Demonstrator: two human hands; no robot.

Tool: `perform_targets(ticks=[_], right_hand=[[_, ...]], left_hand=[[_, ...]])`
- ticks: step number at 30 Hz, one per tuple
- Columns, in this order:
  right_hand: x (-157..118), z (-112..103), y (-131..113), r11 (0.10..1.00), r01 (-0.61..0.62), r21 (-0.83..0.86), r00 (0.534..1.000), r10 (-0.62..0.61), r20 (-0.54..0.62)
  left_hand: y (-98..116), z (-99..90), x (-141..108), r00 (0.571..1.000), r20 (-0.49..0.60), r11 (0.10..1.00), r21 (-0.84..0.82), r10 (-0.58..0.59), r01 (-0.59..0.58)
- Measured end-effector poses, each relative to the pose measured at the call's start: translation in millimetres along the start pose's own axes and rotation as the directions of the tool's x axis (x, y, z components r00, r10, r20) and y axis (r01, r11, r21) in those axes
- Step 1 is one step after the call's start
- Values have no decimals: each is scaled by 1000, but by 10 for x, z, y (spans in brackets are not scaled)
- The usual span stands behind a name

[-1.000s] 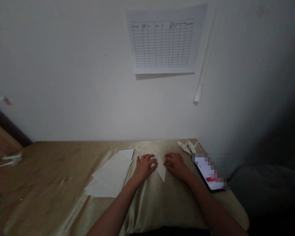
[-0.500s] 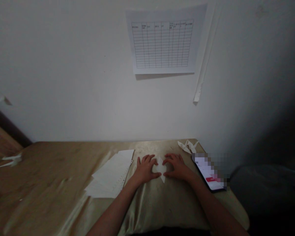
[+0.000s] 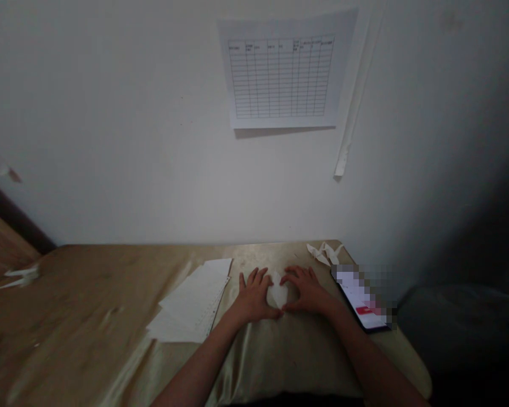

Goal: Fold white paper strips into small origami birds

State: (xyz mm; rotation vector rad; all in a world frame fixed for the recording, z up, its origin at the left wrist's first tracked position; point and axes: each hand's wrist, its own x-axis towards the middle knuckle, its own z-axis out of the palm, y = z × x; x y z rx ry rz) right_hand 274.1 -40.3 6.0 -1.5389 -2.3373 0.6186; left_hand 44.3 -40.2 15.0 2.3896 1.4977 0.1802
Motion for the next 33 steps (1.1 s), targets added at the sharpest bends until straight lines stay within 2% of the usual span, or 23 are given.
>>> perform_targets(ticks=[13, 23, 29, 33], right_hand=[[14, -14, 17, 999, -22, 29, 999, 21, 28], [38, -22, 53, 999, -16, 35, 999, 17, -30], [45, -11, 33, 1000, -20, 7, 999, 20, -36], [38, -25, 2, 999, -36, -2, 999, 36, -28]], left_hand=[[-197, 3, 62, 997, -68, 996, -71, 43, -48], [-170, 30, 149, 986, -166, 992, -116, 30, -50], [-207, 87, 166, 972, -211, 989, -84, 101, -121], [-231, 126, 196, 967, -238, 990, -82, 90, -113]])
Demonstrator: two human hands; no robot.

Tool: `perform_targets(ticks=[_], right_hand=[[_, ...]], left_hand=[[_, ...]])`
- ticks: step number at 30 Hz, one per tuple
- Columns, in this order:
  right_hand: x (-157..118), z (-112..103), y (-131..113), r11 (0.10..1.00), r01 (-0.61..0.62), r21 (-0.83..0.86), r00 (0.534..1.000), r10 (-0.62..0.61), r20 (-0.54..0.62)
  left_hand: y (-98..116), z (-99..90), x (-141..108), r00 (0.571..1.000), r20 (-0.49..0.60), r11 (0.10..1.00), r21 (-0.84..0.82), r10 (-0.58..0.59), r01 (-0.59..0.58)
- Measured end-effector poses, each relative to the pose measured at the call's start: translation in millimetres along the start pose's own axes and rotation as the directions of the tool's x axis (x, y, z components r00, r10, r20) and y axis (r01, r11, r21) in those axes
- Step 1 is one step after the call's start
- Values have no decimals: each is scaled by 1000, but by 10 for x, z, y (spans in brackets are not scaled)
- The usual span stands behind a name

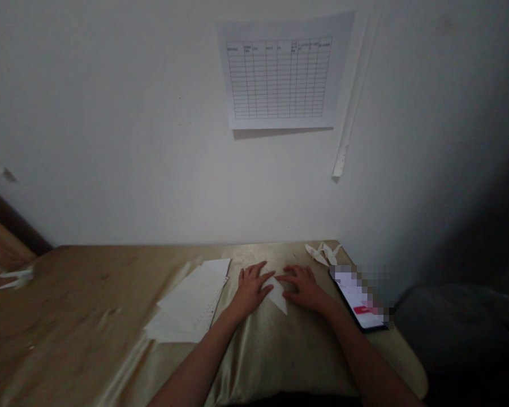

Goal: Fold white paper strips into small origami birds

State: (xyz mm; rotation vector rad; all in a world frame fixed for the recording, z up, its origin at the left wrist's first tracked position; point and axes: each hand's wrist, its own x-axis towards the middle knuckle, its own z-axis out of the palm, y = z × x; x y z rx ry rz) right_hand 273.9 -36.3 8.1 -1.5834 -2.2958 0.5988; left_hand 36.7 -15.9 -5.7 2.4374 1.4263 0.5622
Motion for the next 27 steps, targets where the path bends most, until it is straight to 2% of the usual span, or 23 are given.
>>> perform_targets(ticks=[9, 19, 24, 27], right_hand=[[-4, 10, -14, 999, 7, 48, 1000, -6, -31], [48, 123, 27, 987, 32, 157, 976, 3, -218], [113, 175, 85, 972, 113, 205, 939, -36, -343], [160, 185, 135, 971, 133, 199, 888, -27, -460]], left_hand=[[-16, 9, -1, 997, -79, 1000, 6, -10, 10], [-82, 56, 38, 969, -243, 987, -158, -40, 1], [-137, 96, 51, 938, -348, 980, -189, -9, -60], [-164, 116, 53, 918, -396, 980, -179, 9, -87]])
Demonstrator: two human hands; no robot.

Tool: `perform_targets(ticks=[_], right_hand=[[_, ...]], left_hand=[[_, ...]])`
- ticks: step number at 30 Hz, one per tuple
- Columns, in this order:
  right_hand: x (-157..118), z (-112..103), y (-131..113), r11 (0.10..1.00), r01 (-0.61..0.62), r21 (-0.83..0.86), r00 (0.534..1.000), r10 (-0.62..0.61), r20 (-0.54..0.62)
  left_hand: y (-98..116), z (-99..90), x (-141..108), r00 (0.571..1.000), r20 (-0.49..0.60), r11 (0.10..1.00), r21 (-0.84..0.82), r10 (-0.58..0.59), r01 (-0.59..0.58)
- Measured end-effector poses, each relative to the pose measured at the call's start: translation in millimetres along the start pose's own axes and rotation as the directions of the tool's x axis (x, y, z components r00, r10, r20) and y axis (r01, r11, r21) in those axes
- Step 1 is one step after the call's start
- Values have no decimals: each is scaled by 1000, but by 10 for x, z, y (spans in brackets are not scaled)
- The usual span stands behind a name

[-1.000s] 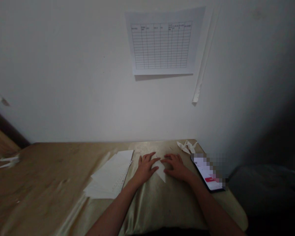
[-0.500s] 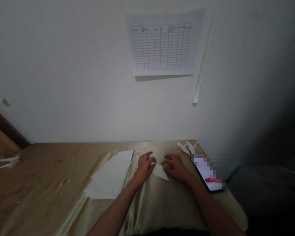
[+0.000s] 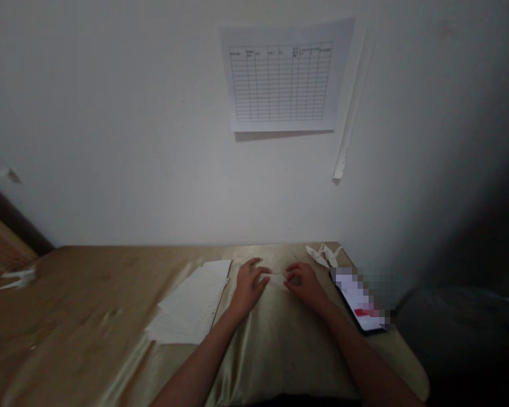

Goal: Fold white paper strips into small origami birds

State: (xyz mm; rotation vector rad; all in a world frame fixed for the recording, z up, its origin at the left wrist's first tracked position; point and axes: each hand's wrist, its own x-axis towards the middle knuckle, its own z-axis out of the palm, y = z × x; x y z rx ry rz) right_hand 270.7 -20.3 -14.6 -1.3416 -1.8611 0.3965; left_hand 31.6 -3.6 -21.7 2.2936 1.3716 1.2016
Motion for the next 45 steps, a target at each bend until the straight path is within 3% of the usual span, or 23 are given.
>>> perform_targets(ticks=[3, 5, 9, 18, 22, 26, 34, 45], right_hand=[[25, -19, 37, 997, 12, -81, 994, -21, -111], [25, -43, 34, 988, 19, -151, 991, -38, -125], [-8, -70, -40, 973, 24, -229, 998, -35, -44], [-44, -84, -170, 985, 23, -170, 978, 13, 207], [-41, -86, -210, 983, 18, -181, 976, 22, 218], [-44, -54, -237, 974, 4, -227, 975, 46, 216], [-37, -3, -97, 982, -12, -187, 984, 45, 174], [-41, -9, -64, 971, -19, -240, 964, 82, 254]], left_hand=[[-22, 13, -5, 999, -34, 1000, 17, -7, 8], [-36, 23, -7, 999, -40, 999, 34, -22, 23], [-48, 29, -3, 999, -14, 993, 112, -49, 50], [154, -115, 8, 971, 109, 919, 361, -211, 159], [250, -214, 32, 974, 102, 901, 410, -203, 145], [293, -256, 47, 964, 166, 906, 404, -207, 125], [315, -174, 3, 943, 245, 887, 452, -226, 95], [362, -71, -51, 909, 315, 878, 467, -274, 103]])
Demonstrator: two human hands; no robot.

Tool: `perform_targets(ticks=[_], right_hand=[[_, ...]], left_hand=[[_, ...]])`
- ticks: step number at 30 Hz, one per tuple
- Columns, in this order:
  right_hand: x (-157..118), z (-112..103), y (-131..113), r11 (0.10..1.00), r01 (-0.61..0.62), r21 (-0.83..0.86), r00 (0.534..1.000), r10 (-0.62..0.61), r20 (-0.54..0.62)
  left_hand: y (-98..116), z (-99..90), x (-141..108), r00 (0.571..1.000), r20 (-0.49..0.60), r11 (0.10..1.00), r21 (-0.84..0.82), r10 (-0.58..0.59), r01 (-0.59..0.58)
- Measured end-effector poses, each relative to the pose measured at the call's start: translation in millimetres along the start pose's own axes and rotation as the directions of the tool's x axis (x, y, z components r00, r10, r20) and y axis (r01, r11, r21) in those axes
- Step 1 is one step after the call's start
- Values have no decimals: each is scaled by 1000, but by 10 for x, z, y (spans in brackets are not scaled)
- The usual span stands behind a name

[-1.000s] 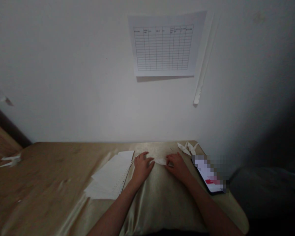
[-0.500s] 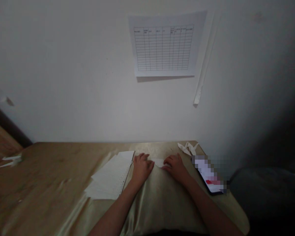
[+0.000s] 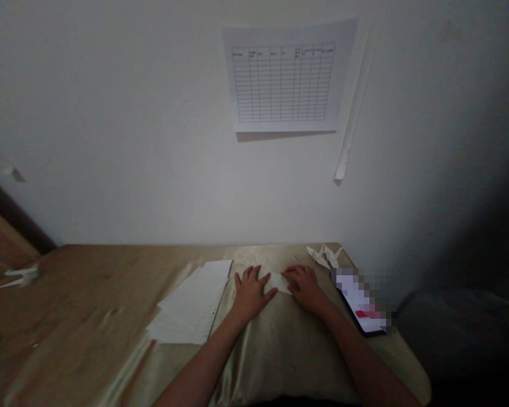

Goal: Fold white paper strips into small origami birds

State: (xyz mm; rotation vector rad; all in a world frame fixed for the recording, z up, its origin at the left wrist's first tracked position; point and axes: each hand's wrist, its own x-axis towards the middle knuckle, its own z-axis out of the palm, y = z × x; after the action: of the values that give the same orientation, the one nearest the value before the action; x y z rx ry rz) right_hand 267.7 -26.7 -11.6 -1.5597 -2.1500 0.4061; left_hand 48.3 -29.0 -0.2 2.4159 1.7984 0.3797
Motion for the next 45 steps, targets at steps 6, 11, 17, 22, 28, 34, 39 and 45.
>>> perform_targets(ticks=[6, 11, 17, 22, 28, 34, 39, 45], right_hand=[[21, -10, 9, 1000, 4, 17, 1000, -4, 19], [19, -29, -39, 999, 15, 36, 1000, -16, 21], [3, -64, -82, 999, 9, 53, 1000, -10, 13], [25, -66, -57, 999, -2, 41, 1000, 1, 19], [42, -23, -29, 998, 4, 60, 1000, -4, -5], [30, -34, -36, 998, -13, 63, 1000, 14, -12], [20, -73, -67, 998, -22, 59, 1000, 22, -8], [27, -71, -63, 998, -12, 60, 1000, 13, -12]], left_hand=[[-9, 82, 11, 1000, -4, 999, -43, 11, -11], [-6, 79, 23, 999, 10, 998, -46, 36, -36], [9, 16, 27, 999, 9, 996, -76, 36, -35], [26, -8, 16, 996, -33, 991, -101, 82, -85], [-12, 4, 16, 997, -7, 987, -143, 77, -77], [-60, 25, 37, 992, -29, 978, -167, 120, -123], [-67, 13, 38, 989, -36, 964, -219, 145, -149], [-87, 37, 74, 988, -90, 942, -300, 127, -149]])
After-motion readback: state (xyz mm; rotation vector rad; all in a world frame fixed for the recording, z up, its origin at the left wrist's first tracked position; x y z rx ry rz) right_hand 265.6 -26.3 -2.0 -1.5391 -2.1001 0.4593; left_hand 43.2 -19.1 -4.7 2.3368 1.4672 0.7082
